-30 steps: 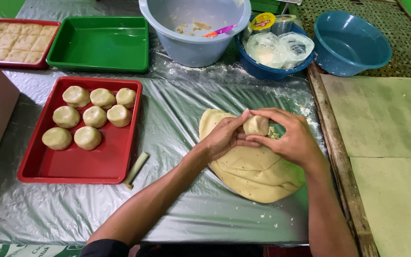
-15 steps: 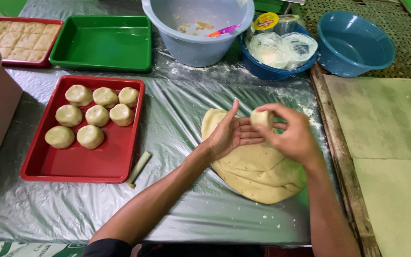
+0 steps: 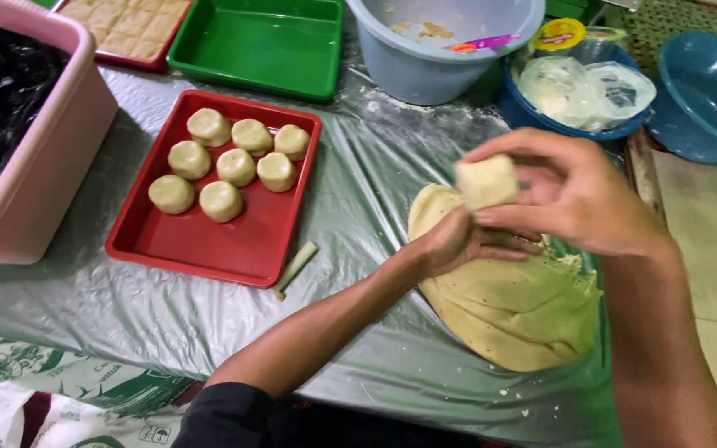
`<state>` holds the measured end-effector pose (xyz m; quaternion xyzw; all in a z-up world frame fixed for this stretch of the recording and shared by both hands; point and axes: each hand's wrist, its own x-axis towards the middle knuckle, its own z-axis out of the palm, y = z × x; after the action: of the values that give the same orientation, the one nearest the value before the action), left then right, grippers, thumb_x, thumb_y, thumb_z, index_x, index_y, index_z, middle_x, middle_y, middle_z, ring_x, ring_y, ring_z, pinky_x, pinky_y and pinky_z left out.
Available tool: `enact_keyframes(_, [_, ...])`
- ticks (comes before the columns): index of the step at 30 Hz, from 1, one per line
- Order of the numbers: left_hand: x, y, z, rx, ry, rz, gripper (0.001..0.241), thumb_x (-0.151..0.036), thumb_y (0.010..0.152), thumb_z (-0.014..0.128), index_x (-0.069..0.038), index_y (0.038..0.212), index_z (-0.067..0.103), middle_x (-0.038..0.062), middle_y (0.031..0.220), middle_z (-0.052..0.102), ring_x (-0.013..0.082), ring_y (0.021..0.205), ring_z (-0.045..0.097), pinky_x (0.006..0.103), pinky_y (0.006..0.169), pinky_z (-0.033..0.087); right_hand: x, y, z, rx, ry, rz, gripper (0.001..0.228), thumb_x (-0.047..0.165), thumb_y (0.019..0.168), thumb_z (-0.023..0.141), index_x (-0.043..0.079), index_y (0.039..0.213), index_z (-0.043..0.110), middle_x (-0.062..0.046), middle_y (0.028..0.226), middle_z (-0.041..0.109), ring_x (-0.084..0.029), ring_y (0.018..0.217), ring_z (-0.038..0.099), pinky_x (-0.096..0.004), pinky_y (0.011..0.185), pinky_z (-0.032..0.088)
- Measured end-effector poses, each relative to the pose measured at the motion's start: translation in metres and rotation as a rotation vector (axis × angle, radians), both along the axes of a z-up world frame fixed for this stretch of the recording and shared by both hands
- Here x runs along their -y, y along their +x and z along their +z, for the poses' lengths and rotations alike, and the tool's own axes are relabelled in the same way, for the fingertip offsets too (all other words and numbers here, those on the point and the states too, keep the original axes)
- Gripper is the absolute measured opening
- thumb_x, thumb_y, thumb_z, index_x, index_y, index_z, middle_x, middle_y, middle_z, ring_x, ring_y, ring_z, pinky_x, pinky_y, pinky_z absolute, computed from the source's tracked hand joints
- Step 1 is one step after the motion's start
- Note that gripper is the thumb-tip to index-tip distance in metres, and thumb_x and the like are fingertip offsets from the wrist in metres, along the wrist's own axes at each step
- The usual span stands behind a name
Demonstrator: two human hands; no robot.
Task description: The recorder is plucking pieces of dough, rolling them into smooth balls with their hands, and arranging them in a red tray.
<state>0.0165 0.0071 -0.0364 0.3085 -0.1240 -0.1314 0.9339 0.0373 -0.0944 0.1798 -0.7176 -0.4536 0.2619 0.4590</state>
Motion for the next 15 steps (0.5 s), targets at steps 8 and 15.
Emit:
enact_keyframes(8, [0.000, -0.002, -0.005, 0.167, 0.027, 0.017, 0.070, -0.051, 0.100, 0.046, 0.009, 0.135, 0.058, 0.027, 0.137, 0.061, 0.0397, 0.125, 0.060, 0.0624, 0.109, 0.048, -0.138, -0.041, -0.033, 0.582, -0.043, 0.358, 0.044, 0.015, 0.066, 0.087, 0.010, 0.107, 0.071, -0.009, 0.095, 0.077, -0.028, 0.083, 0.071, -0.041, 0.075, 0.056])
enact_keyframes(15, [0.006, 0.007, -0.006, -0.121, -0.013, -0.021, 0.077, -0.060, 0.110, 0.057, 0.014, 0.131, 0.058, 0.035, 0.123, 0.063, 0.0494, 0.114, 0.064, 0.0567, 0.104, 0.053, -0.224, -0.073, -0.097, 0.820, -0.305, 0.440, 0.043, 0.026, 0.069, 0.083, 0.026, 0.107, 0.064, -0.003, 0.109, 0.069, -0.039, 0.104, 0.071, -0.056, 0.084, 0.058])
